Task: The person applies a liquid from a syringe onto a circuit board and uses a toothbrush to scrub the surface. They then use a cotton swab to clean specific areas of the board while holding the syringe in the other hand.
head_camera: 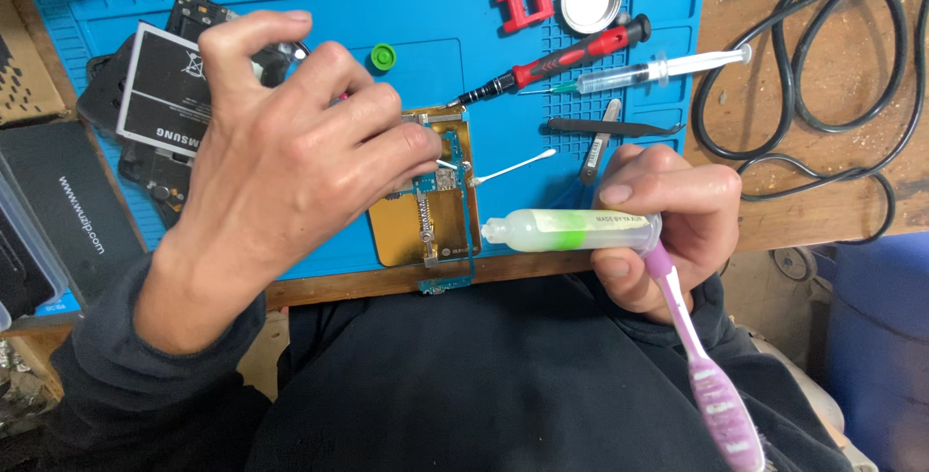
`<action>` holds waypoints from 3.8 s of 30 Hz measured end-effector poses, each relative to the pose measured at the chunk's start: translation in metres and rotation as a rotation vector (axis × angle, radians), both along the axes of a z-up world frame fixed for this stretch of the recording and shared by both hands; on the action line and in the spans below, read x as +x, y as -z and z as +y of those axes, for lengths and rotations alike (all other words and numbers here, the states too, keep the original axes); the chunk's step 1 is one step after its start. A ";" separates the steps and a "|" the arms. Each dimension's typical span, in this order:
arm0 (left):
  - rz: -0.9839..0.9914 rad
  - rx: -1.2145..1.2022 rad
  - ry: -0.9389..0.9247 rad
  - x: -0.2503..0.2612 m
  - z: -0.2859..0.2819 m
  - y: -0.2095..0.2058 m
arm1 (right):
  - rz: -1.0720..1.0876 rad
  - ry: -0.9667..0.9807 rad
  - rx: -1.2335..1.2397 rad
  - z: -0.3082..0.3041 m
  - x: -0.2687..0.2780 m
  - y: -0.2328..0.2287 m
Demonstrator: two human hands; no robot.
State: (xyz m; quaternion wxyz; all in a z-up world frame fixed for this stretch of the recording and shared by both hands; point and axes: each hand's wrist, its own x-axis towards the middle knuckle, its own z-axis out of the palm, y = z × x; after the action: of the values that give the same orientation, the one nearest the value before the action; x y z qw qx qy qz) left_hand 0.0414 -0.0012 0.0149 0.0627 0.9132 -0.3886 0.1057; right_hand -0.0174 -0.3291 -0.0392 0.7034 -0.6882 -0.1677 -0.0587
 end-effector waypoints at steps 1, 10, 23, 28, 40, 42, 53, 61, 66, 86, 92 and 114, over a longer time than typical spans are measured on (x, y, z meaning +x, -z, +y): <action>0.003 0.000 -0.001 0.000 0.000 0.001 | 0.003 -0.001 0.000 0.000 0.001 0.000; 0.043 0.026 0.020 0.004 0.000 -0.001 | -0.017 -0.028 -0.004 0.001 0.005 -0.003; -0.051 0.231 0.062 0.009 -0.024 -0.023 | -0.035 0.004 -0.002 0.004 0.003 0.000; -0.045 0.206 0.057 0.011 -0.023 -0.020 | -0.025 -0.021 -0.016 0.000 0.003 -0.001; 0.008 0.157 0.039 0.012 -0.017 -0.020 | -0.012 -0.019 -0.011 0.001 0.002 0.000; -0.018 0.155 0.028 0.012 -0.016 -0.020 | -0.009 -0.014 -0.006 0.001 0.002 -0.001; 0.150 0.069 0.041 0.013 -0.007 -0.008 | 0.001 -0.016 -0.031 -0.001 0.001 0.001; 0.182 0.049 0.064 0.016 -0.005 -0.001 | -0.019 -0.025 -0.002 -0.001 0.001 0.003; 0.168 0.021 0.057 0.016 -0.006 0.000 | -0.020 -0.036 -0.008 -0.001 0.002 0.003; 0.210 -0.039 0.004 -0.002 0.005 -0.006 | 0.008 -0.025 -0.051 0.001 0.001 -0.002; 0.166 -0.169 -0.028 -0.011 0.017 -0.016 | 0.004 -0.009 -0.039 0.010 0.006 -0.007; 0.011 -0.511 -0.241 -0.065 0.012 0.018 | 0.041 -0.085 -0.022 0.035 0.026 -0.024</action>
State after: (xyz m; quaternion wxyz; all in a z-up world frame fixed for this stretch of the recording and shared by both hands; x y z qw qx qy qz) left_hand -0.0236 0.0112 -0.0036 0.2799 0.9080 -0.2377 0.2019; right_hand 0.0082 -0.2943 -0.0150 0.7011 -0.6891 -0.1828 -0.0130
